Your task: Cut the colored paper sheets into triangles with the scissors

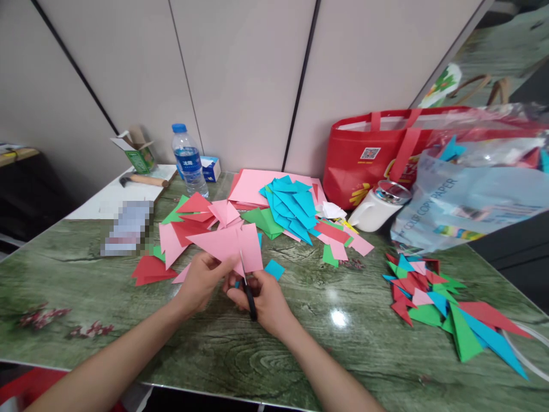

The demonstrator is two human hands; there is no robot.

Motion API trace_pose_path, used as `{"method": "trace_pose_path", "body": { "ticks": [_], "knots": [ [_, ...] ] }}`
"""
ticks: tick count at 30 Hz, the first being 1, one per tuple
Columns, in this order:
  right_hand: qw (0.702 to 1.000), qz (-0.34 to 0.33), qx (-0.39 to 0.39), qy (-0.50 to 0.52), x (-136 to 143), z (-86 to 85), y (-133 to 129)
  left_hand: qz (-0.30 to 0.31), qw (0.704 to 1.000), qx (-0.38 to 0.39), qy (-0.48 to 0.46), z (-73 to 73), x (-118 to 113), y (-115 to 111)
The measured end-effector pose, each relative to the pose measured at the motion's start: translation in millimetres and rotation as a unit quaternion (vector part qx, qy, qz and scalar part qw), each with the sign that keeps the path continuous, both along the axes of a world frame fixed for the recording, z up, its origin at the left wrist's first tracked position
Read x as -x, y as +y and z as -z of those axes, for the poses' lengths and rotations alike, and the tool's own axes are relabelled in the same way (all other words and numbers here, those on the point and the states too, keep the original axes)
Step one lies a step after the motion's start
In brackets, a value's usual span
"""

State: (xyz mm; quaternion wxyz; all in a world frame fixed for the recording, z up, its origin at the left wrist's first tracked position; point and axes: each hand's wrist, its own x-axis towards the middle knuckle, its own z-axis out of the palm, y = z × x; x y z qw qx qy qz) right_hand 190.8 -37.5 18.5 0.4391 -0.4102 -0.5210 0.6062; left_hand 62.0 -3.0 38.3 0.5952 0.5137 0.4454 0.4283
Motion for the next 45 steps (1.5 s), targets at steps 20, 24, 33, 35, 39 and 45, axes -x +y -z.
{"method": "trace_pose_path", "body": {
  "ticks": [20,24,33,35,39,45],
  "knots": [
    [0.998,-0.009,0.027,-0.049,-4.3,2.7,-0.3,-0.055,0.997,-0.043,-0.016,4.0,6.8,8.6],
    [0.999,-0.022,0.007,-0.031,-6.2,5.7,1.8,-0.054,0.998,-0.042,-0.018,4.6,5.9,7.8],
    [0.999,-0.02,0.027,-0.024,-7.0,2.4,2.6,-0.037,0.998,-0.045,0.023,-10.4,3.5,0.2],
    [0.999,-0.016,0.029,-0.017,-6.8,2.4,2.7,-0.038,0.997,-0.051,0.033,-12.3,3.2,-0.6],
    [0.999,-0.01,0.026,-0.015,-6.5,4.5,2.9,-0.036,0.997,-0.055,0.027,-10.5,3.1,0.1],
    [0.998,0.006,0.028,-0.059,-5.2,6.2,2.4,-0.029,0.998,-0.051,0.017,-7.3,3.8,0.6]
  ]
}}
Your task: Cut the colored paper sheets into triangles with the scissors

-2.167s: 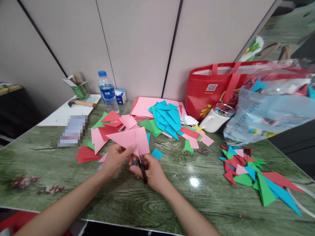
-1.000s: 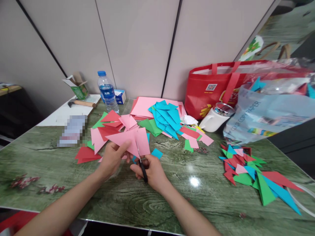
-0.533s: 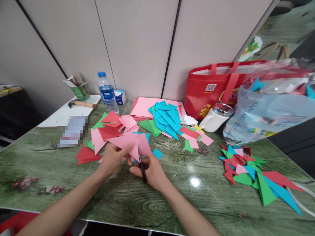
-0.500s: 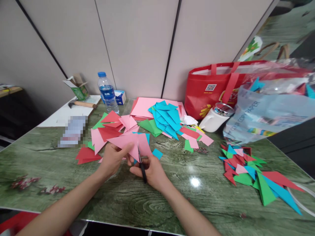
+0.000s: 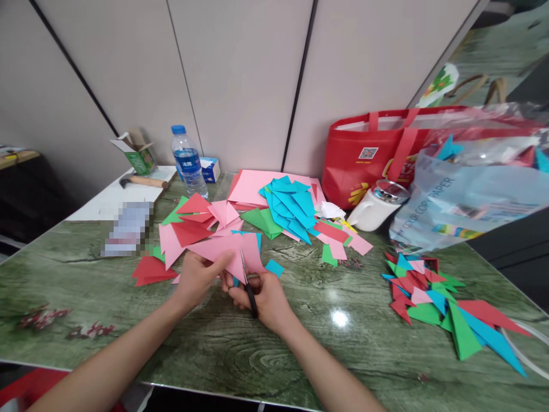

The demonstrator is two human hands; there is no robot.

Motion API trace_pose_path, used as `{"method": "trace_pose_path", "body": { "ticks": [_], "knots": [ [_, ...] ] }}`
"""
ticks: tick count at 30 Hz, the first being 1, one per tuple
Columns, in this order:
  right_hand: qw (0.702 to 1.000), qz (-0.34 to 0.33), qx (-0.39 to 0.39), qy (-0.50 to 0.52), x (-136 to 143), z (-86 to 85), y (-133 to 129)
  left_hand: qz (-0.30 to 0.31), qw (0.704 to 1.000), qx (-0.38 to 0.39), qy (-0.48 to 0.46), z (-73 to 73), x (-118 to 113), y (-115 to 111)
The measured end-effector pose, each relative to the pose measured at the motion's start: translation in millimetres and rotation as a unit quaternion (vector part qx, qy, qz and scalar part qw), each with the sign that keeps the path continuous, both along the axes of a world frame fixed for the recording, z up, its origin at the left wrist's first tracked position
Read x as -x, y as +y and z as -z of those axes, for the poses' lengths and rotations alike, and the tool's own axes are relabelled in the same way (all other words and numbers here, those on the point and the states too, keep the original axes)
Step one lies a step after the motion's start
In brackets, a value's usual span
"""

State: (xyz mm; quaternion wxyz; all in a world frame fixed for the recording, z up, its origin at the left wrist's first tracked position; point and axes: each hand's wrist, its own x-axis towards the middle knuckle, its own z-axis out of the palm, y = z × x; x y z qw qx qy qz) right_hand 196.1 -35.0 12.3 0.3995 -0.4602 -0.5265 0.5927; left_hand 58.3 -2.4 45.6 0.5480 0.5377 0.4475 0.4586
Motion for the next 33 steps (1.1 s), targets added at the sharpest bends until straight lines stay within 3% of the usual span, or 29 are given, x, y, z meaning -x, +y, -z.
{"method": "trace_pose_path", "body": {
  "ticks": [6,13,25,33],
  "knots": [
    [0.999,0.017,0.025,-0.011,1.3,1.1,-0.2,0.007,1.0,0.005,-0.011,1.8,0.2,0.0],
    [0.998,0.013,-0.027,0.06,2.7,-7.5,1.5,0.044,0.999,0.008,0.005,9.4,0.6,-0.6],
    [0.998,0.056,0.028,0.023,2.7,-3.9,1.0,0.035,0.999,0.01,0.004,13.1,1.1,0.6],
    [0.995,0.097,-0.011,0.025,3.3,-12.6,2.4,0.063,0.998,0.029,0.012,13.8,0.2,-1.2]
  ]
}}
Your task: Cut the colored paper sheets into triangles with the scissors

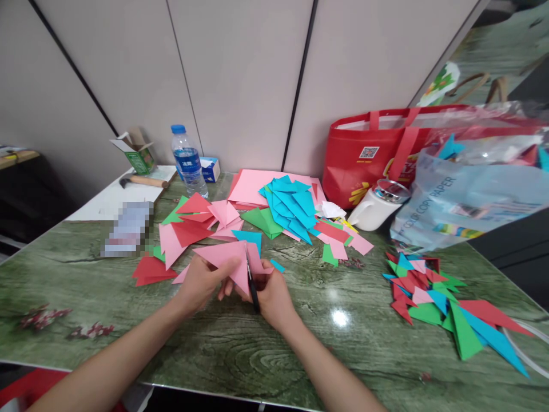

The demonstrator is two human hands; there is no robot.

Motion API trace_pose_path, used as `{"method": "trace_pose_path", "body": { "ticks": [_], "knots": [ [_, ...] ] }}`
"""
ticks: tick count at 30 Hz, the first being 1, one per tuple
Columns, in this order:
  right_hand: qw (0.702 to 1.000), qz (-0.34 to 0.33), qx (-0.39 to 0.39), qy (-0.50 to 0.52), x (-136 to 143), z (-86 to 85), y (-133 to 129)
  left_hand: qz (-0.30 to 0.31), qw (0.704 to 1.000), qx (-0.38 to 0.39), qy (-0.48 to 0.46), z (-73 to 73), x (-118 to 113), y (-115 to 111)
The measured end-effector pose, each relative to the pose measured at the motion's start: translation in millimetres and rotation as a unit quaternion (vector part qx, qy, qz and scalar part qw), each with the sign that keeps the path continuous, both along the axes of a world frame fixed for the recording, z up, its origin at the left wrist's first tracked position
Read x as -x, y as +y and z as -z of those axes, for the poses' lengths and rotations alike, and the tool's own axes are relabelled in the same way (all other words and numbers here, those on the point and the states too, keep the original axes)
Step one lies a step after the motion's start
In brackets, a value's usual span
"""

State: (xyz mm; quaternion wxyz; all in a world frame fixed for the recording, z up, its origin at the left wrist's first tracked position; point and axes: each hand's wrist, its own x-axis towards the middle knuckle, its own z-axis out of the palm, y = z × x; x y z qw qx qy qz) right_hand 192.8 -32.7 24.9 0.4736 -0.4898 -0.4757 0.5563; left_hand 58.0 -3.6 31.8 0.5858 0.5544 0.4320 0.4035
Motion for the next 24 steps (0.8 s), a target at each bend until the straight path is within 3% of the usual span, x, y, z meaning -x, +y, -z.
{"method": "trace_pose_path", "body": {
  "ticks": [14,24],
  "knots": [
    [0.998,-0.018,0.057,0.001,-1.1,1.4,1.3,0.003,1.0,0.002,0.001,-1.8,0.1,0.0],
    [0.999,-0.007,0.049,0.005,-3.6,-0.2,0.0,0.004,1.0,0.017,-0.023,0.0,-0.8,2.6]
  ]
}}
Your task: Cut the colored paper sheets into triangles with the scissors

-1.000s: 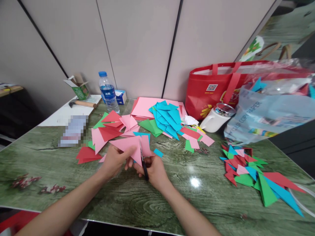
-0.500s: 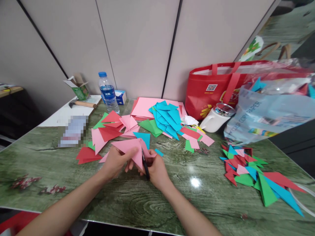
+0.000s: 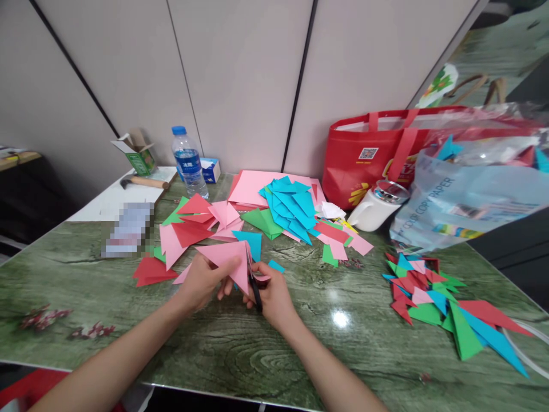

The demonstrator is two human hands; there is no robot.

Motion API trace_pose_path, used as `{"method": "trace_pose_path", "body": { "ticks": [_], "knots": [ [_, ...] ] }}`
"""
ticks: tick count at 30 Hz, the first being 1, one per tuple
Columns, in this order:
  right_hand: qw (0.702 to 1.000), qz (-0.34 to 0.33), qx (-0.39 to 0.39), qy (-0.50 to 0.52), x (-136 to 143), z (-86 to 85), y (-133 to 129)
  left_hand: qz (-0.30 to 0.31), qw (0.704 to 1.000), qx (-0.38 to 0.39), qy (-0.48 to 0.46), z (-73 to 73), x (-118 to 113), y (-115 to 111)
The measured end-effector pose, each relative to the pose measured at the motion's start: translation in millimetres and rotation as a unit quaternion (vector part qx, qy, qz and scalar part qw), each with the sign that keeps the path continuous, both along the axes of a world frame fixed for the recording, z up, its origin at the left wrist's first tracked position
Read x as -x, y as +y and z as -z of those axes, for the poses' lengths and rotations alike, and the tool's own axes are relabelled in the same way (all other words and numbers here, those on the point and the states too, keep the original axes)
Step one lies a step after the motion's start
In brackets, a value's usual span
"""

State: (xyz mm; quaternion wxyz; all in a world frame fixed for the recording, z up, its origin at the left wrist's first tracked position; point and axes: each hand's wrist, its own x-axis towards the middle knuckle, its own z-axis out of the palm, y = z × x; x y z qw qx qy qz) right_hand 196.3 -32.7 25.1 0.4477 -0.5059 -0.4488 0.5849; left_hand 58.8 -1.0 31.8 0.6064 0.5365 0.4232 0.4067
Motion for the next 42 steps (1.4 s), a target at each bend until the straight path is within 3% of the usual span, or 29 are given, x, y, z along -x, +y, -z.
{"method": "trace_pose_path", "body": {
  "ticks": [5,9,11,14,17,20,22,25,27,30,34,38,40,42],
  "knots": [
    [1.0,0.023,-0.004,-0.016,0.8,0.6,0.6,0.015,1.0,0.01,-0.006,-1.0,-0.2,0.1],
    [0.995,0.065,-0.068,-0.022,-3.4,7.6,2.2,0.02,1.0,0.018,0.002,-1.2,-0.8,0.0],
    [0.981,0.162,-0.111,-0.002,-9.7,11.0,5.1,0.016,0.999,0.027,0.013,-1.8,-1.3,0.2],
    [0.927,0.329,-0.176,0.041,-23.9,14.7,13.2,0.02,0.998,0.041,0.044,-3.6,-2.1,1.2],
    [0.881,0.417,-0.222,0.026,-39.5,17.4,21.7,-0.005,0.997,0.029,0.069,-5.4,-2.4,3.0],
    [0.879,0.376,-0.263,-0.127,-49.3,22.4,26.1,-0.069,0.994,0.001,0.08,-6.3,-1.4,5.5],
    [0.881,0.293,-0.268,-0.259,-50.7,28.5,27.5,-0.1,0.991,-0.008,0.085,-6.7,-0.4,7.1],
    [0.858,0.17,-0.25,-0.415,-48.9,40.0,30.6,-0.118,0.989,-0.013,0.092,-6.7,1.5,8.8],
    [0.839,0.123,-0.228,-0.479,-48.8,46.5,33.8,-0.112,0.988,-0.017,0.105,-5.4,3.0,9.8],
    [0.827,0.105,-0.214,-0.509,-52.0,52.2,38.4,-0.098,0.984,-0.034,0.142,-0.6,5.5,11.4],
    [0.833,0.13,-0.218,-0.491,-54.9,54.7,41.1,-0.092,0.975,-0.085,0.182,9.4,7.3,13.3],
    [0.829,0.201,-0.218,-0.475,-61.0,50.7,43.4,-0.069,0.958,-0.156,0.232,16.4,7.8,14.3],
    [0.81,0.274,-0.212,-0.473,-71.6,45.1,44.5,-0.059,0.944,-0.187,0.265,17.9,8.1,14.6],
    [0.765,0.39,-0.191,-0.476,-87.0,38.2,44.0,-0.037,0.933,-0.209,0.29,19.1,8.2,14.5]
  ]
}}
